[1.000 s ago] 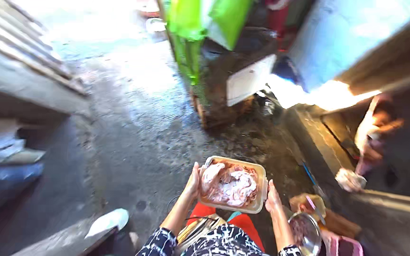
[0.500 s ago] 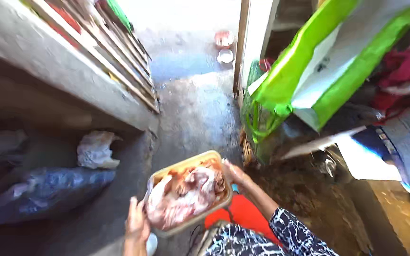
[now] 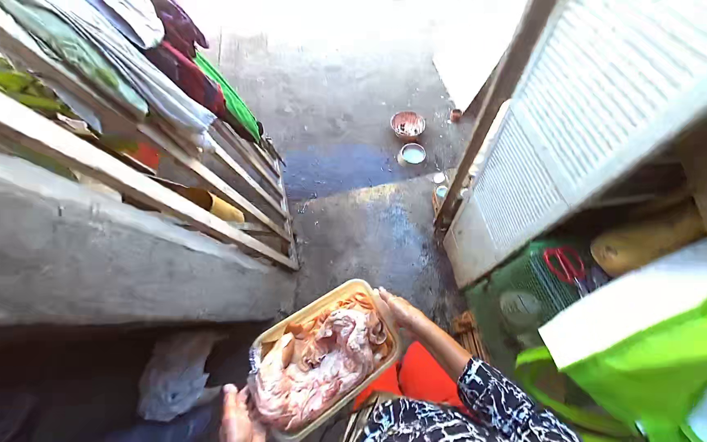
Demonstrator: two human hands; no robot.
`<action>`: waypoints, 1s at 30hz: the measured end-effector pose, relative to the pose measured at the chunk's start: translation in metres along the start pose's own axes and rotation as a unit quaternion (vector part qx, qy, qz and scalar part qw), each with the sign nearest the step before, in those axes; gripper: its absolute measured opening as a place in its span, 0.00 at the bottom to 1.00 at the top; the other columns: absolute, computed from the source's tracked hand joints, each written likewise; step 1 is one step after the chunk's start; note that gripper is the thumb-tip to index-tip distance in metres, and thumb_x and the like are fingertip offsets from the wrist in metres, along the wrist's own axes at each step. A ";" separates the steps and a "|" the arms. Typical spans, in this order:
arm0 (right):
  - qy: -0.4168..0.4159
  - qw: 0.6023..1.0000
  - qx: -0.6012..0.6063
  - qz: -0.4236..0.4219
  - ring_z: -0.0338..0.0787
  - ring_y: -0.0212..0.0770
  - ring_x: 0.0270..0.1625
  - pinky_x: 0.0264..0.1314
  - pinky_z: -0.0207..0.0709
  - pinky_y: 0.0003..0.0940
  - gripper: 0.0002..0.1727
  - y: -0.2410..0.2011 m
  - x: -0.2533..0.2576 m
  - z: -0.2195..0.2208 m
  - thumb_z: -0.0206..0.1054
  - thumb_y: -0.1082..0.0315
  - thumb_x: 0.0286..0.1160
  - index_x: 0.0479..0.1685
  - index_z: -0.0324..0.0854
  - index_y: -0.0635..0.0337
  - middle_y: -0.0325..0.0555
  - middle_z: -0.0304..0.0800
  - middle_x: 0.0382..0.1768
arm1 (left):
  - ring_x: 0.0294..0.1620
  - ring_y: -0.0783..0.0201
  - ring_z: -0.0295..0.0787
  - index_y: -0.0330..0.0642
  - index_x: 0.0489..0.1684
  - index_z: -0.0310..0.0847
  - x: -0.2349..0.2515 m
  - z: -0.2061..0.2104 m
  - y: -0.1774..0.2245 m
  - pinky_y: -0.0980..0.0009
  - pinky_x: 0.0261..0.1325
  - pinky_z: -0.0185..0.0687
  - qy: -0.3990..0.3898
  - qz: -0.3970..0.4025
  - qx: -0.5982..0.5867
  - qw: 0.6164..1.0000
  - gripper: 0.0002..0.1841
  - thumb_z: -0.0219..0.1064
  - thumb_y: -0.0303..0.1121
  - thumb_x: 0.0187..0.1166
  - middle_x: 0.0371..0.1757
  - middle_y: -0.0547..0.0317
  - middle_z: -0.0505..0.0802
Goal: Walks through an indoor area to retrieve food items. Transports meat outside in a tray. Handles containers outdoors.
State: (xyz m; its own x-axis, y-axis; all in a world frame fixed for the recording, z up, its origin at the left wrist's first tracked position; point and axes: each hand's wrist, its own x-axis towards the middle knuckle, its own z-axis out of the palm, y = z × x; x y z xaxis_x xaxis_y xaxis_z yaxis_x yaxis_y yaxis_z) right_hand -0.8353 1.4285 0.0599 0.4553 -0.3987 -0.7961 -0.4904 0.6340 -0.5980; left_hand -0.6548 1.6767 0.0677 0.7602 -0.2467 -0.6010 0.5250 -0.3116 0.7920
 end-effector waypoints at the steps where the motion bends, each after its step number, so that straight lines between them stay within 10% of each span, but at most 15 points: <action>1: 0.014 1.000 0.015 -0.001 0.85 0.52 0.66 0.70 0.75 0.52 0.38 -0.022 0.016 -0.003 0.36 0.42 0.95 0.71 0.77 0.68 0.63 0.85 0.65 | 0.44 0.74 0.86 0.31 0.70 0.69 0.022 0.018 0.017 0.69 0.51 0.85 -0.008 -0.008 0.002 1.000 0.38 0.25 0.56 0.94 0.48 0.58 0.88; 14: 0.166 0.974 0.110 -0.104 0.88 0.48 0.58 0.64 0.81 0.49 0.37 -0.291 0.238 -0.106 0.32 0.45 0.96 0.75 0.73 0.66 0.60 0.88 0.59 | 0.53 0.62 0.86 0.31 0.73 0.72 0.306 0.302 0.230 0.61 0.59 0.82 -0.182 -0.022 0.051 0.982 0.36 0.28 0.53 0.96 0.58 0.45 0.88; 20: 0.256 0.949 0.139 -0.120 0.90 0.43 0.44 0.50 0.85 0.45 0.44 -0.414 0.334 -0.137 0.24 0.41 0.94 0.62 0.77 0.70 0.55 0.90 0.44 | 0.65 0.54 0.85 0.33 0.78 0.71 0.437 0.414 0.328 0.53 0.69 0.80 -0.295 -0.018 0.087 0.951 0.37 0.27 0.55 0.95 0.67 0.41 0.87; 30: 0.362 0.879 0.258 -0.172 0.90 0.36 0.39 0.43 0.86 0.38 0.42 -0.619 0.501 -0.189 0.27 0.39 0.94 0.64 0.75 0.69 0.49 0.89 0.39 | 0.52 0.55 0.87 0.32 0.70 0.75 0.650 0.632 0.473 0.54 0.58 0.83 -0.441 0.000 0.127 0.889 0.37 0.27 0.54 0.96 0.54 0.43 0.89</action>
State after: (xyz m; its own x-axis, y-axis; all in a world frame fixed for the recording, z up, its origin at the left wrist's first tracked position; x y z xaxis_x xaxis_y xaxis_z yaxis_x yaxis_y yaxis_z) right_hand -0.4442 0.7105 0.0134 -0.1735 -0.8243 -0.5389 0.0721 0.5351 -0.8417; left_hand -0.1538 0.7894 -0.0163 0.1059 -0.8348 -0.5402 0.3369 -0.4810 0.8094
